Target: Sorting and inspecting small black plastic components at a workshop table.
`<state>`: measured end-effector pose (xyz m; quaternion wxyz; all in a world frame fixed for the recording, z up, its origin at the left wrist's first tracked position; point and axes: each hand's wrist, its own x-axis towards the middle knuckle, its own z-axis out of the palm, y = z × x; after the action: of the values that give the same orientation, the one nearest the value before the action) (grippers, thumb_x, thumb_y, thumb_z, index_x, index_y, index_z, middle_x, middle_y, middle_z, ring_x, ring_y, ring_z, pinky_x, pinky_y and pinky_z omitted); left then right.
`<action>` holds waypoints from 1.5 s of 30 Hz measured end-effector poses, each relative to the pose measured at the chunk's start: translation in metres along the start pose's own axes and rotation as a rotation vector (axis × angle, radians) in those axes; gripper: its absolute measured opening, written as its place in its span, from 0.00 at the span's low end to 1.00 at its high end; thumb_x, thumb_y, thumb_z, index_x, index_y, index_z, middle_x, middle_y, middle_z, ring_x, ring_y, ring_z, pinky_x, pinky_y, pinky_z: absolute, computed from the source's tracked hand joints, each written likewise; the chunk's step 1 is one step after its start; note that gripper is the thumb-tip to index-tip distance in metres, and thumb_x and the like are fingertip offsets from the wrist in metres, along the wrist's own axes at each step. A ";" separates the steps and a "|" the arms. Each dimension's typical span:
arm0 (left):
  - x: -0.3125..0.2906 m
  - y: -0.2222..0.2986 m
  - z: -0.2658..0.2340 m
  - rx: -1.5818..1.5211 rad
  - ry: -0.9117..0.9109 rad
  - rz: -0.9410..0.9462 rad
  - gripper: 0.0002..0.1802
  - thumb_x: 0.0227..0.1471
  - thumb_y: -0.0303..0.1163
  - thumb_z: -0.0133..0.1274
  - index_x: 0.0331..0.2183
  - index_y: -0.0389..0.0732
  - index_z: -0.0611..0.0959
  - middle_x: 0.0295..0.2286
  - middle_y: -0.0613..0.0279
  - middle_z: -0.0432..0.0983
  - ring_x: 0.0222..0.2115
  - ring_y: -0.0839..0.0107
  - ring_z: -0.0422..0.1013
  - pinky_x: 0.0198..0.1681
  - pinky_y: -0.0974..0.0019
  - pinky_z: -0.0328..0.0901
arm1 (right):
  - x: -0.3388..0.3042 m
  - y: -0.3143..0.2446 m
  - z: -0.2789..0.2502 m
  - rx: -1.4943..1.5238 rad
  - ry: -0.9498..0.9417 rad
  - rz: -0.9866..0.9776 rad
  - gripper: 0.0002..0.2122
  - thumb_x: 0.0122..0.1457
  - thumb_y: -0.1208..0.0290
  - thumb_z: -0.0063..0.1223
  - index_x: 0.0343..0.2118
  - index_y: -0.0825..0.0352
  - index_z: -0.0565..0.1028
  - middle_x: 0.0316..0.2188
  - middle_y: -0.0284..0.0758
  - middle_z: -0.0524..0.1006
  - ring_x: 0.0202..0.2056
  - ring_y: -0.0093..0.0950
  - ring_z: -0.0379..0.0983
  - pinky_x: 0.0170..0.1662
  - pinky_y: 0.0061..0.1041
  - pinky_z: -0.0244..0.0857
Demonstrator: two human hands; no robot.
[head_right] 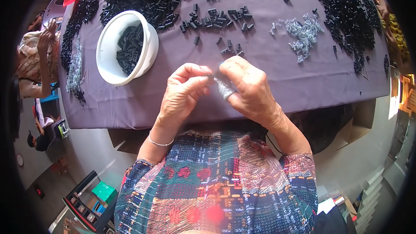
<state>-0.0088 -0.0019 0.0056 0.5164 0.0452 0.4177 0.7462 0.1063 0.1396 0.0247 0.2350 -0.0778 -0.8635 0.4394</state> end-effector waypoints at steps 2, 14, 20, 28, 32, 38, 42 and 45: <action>0.000 -0.002 0.000 0.062 0.002 0.031 0.08 0.48 0.20 0.56 0.34 0.36 0.77 0.33 0.59 0.76 0.33 0.72 0.74 0.31 0.73 0.67 | 0.000 -0.001 -0.001 -0.019 -0.014 -0.003 0.14 0.39 0.89 0.54 0.31 0.71 0.70 0.29 0.40 0.74 0.29 0.32 0.73 0.33 0.25 0.69; -0.002 -0.004 -0.002 -0.032 0.003 -0.042 0.10 0.47 0.20 0.57 0.35 0.38 0.76 0.34 0.58 0.77 0.33 0.72 0.74 0.33 0.73 0.68 | -0.001 -0.005 -0.005 -0.024 -0.015 0.005 0.17 0.38 0.85 0.55 0.36 0.71 0.71 0.30 0.42 0.73 0.33 0.42 0.72 0.35 0.33 0.68; -0.008 -0.006 -0.006 -0.112 -0.053 -0.165 0.11 0.48 0.20 0.56 0.35 0.39 0.76 0.34 0.61 0.75 0.33 0.73 0.73 0.35 0.72 0.69 | -0.001 -0.006 -0.010 0.045 -0.134 0.007 0.14 0.41 0.80 0.59 0.34 0.68 0.74 0.28 0.39 0.72 0.30 0.38 0.72 0.32 0.31 0.67; -0.014 0.004 0.002 0.072 -0.112 -0.244 0.12 0.52 0.26 0.54 0.40 0.32 0.77 0.33 0.59 0.76 0.32 0.73 0.73 0.33 0.73 0.68 | -0.004 -0.007 -0.016 0.047 -0.140 -0.040 0.12 0.40 0.76 0.62 0.30 0.68 0.73 0.24 0.37 0.72 0.25 0.35 0.70 0.28 0.30 0.64; -0.008 0.009 -0.002 0.258 -0.168 -0.282 0.10 0.52 0.28 0.54 0.36 0.32 0.79 0.29 0.59 0.76 0.29 0.75 0.72 0.31 0.74 0.67 | -0.002 -0.001 -0.018 0.088 -0.166 -0.040 0.12 0.41 0.75 0.63 0.29 0.68 0.73 0.23 0.37 0.71 0.25 0.34 0.70 0.28 0.29 0.64; -0.005 0.007 -0.001 0.231 -0.100 -0.227 0.04 0.54 0.25 0.50 0.33 0.35 0.78 0.30 0.59 0.76 0.27 0.75 0.72 0.28 0.74 0.68 | 0.004 0.026 -0.030 -0.091 0.125 0.258 0.09 0.45 0.82 0.59 0.31 0.71 0.73 0.24 0.36 0.70 0.23 0.26 0.67 0.26 0.23 0.62; -0.005 0.005 -0.008 0.126 -0.081 -0.224 0.07 0.53 0.28 0.54 0.35 0.36 0.78 0.30 0.58 0.76 0.29 0.74 0.73 0.31 0.73 0.68 | 0.014 0.031 -0.029 -0.217 0.171 0.275 0.06 0.47 0.79 0.57 0.29 0.70 0.73 0.24 0.38 0.71 0.24 0.33 0.70 0.28 0.28 0.64; -0.005 0.003 -0.010 0.122 -0.060 -0.233 0.07 0.53 0.28 0.54 0.35 0.36 0.78 0.30 0.58 0.76 0.29 0.74 0.73 0.31 0.73 0.69 | 0.025 0.027 -0.022 -0.473 0.048 0.373 0.09 0.48 0.68 0.57 0.27 0.67 0.73 0.26 0.38 0.73 0.29 0.40 0.72 0.32 0.36 0.64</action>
<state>-0.0136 -0.0115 0.0030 0.6082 0.0501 0.4489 0.6527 0.0929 0.1799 0.0224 0.1459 -0.2982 -0.9069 0.2596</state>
